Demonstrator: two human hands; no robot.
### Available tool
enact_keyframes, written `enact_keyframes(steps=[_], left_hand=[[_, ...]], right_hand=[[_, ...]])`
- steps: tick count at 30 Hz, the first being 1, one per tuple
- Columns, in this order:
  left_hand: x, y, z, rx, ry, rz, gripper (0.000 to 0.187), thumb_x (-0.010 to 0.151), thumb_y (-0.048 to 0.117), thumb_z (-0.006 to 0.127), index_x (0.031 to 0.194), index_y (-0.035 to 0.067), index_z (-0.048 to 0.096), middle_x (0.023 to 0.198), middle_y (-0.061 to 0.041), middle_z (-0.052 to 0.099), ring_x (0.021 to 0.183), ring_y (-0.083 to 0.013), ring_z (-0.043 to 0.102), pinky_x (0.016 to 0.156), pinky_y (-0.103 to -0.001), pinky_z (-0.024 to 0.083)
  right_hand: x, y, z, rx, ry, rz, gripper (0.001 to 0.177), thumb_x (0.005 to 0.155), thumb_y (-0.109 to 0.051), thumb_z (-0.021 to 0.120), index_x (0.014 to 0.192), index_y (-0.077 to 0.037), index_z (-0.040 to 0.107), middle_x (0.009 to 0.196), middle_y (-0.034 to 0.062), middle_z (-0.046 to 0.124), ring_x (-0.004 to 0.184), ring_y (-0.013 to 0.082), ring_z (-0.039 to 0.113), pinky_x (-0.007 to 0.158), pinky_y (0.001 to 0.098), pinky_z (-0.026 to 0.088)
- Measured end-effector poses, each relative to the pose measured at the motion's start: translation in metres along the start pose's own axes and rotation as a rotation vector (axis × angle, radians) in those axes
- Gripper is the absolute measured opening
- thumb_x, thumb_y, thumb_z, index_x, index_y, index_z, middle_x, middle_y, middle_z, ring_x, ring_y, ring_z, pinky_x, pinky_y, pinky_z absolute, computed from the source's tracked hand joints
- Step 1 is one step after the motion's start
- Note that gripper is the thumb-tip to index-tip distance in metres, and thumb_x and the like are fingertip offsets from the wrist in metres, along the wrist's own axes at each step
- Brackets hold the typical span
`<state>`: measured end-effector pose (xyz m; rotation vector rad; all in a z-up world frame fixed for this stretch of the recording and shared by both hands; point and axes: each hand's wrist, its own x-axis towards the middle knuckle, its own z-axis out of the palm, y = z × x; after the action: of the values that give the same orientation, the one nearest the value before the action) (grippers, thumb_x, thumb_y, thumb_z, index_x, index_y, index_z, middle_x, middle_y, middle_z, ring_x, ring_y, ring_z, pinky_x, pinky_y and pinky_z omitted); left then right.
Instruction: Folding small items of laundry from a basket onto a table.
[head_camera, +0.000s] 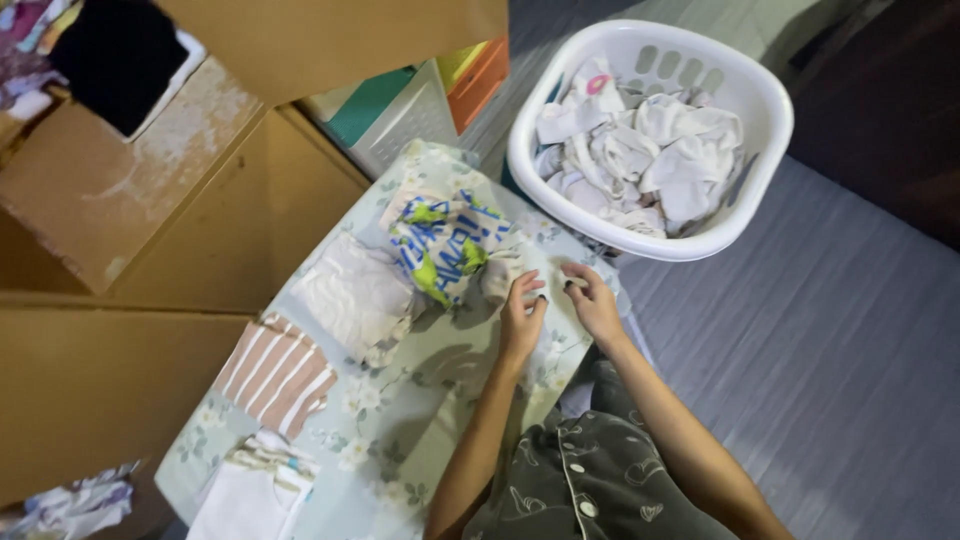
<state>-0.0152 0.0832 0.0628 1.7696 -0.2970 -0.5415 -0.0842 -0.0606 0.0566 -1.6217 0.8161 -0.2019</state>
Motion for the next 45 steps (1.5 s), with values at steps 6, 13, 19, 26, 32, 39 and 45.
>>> enact_keyframes(steps=[6, 13, 19, 26, 32, 39, 45], left_hand=[[0.042, 0.021, 0.054, -0.024, -0.091, 0.037, 0.046, 0.088, 0.009, 0.062, 0.132, 0.024, 0.063, 0.118, -0.007, 0.073, 0.095, -0.0223, 0.075, 0.077, -0.035, 0.062], [0.097, 0.033, 0.144, -0.016, -0.136, 0.096, 0.039, 0.089, 0.01, 0.06, 0.126, 0.015, 0.067, 0.115, -0.014, 0.074, 0.095, -0.0291, 0.074, 0.082, -0.039, 0.06], [0.139, 0.057, 0.205, -0.036, -0.157, 0.161, 0.034, 0.089, 0.006, 0.061, 0.122, 0.012, 0.071, 0.112, -0.012, 0.075, 0.103, -0.026, 0.073, 0.086, -0.031, 0.059], [0.134, 0.091, 0.21, 0.046, -0.119, 0.021, 0.038, 0.089, 0.011, 0.059, 0.126, 0.015, 0.066, 0.118, -0.012, 0.072, 0.109, -0.0279, 0.071, 0.093, -0.041, 0.058], [0.143, 0.122, 0.21, 0.125, -0.132, 0.111, 0.085, 0.078, 0.018, 0.08, 0.149, 0.002, 0.037, 0.141, -0.029, 0.05, 0.135, -0.0472, 0.048, 0.113, -0.057, 0.041], [0.184, 0.134, 0.254, -0.056, -0.097, 0.281, 0.065, 0.088, 0.027, 0.079, 0.139, -0.004, 0.052, 0.129, -0.03, 0.058, 0.131, -0.0505, 0.052, 0.114, -0.06, 0.038], [0.205, 0.151, 0.185, -0.251, 0.267, 0.523, 0.049, 0.079, -0.009, 0.077, 0.126, 0.005, 0.066, 0.119, -0.016, 0.064, 0.122, -0.0294, 0.056, 0.109, -0.048, 0.042]], right_hand=[[-0.006, -0.041, -0.061, 0.0, 0.142, 0.053, 0.037, 0.09, -0.006, 0.059, 0.121, -0.017, 0.075, 0.124, 0.0163, 0.069, 0.107, 0.0348, 0.07, 0.09, 0.0444, 0.058], [0.074, -0.018, -0.13, -0.003, 0.149, 0.012, 0.036, 0.089, -0.005, 0.059, 0.116, -0.019, 0.078, 0.121, 0.0177, 0.069, 0.106, 0.0331, 0.071, 0.089, 0.0437, 0.057], [0.126, -0.042, -0.193, -0.401, 0.176, -0.319, 0.042, 0.083, 0.002, 0.066, 0.124, -0.005, 0.068, 0.128, 0.0281, 0.058, 0.122, 0.0533, 0.056, 0.101, 0.0607, 0.047], [0.194, -0.014, -0.23, -0.921, 0.02, -0.071, 0.069, 0.087, -0.019, 0.072, 0.148, -0.032, 0.043, 0.134, 0.0077, 0.054, 0.127, 0.0341, 0.052, 0.101, 0.0606, 0.044], [0.218, -0.051, -0.269, -0.317, -0.041, -0.217, 0.036, 0.091, -0.008, 0.067, 0.127, -0.007, 0.07, 0.096, 0.0116, 0.071, 0.084, 0.0231, 0.064, 0.074, 0.0376, 0.049], [0.186, -0.18, -0.301, 0.834, -0.041, -0.198, 0.018, 0.096, -0.008, 0.06, 0.108, -0.002, 0.072, 0.095, 0.0156, 0.072, 0.09, 0.0292, 0.077, 0.084, 0.0535, 0.063], [0.213, -0.163, -0.343, 0.703, 0.073, -0.262, 0.019, 0.103, -0.011, 0.056, 0.112, -0.005, 0.071, 0.1, 0.0138, 0.072, 0.093, 0.0258, 0.077, 0.083, 0.0528, 0.063]])
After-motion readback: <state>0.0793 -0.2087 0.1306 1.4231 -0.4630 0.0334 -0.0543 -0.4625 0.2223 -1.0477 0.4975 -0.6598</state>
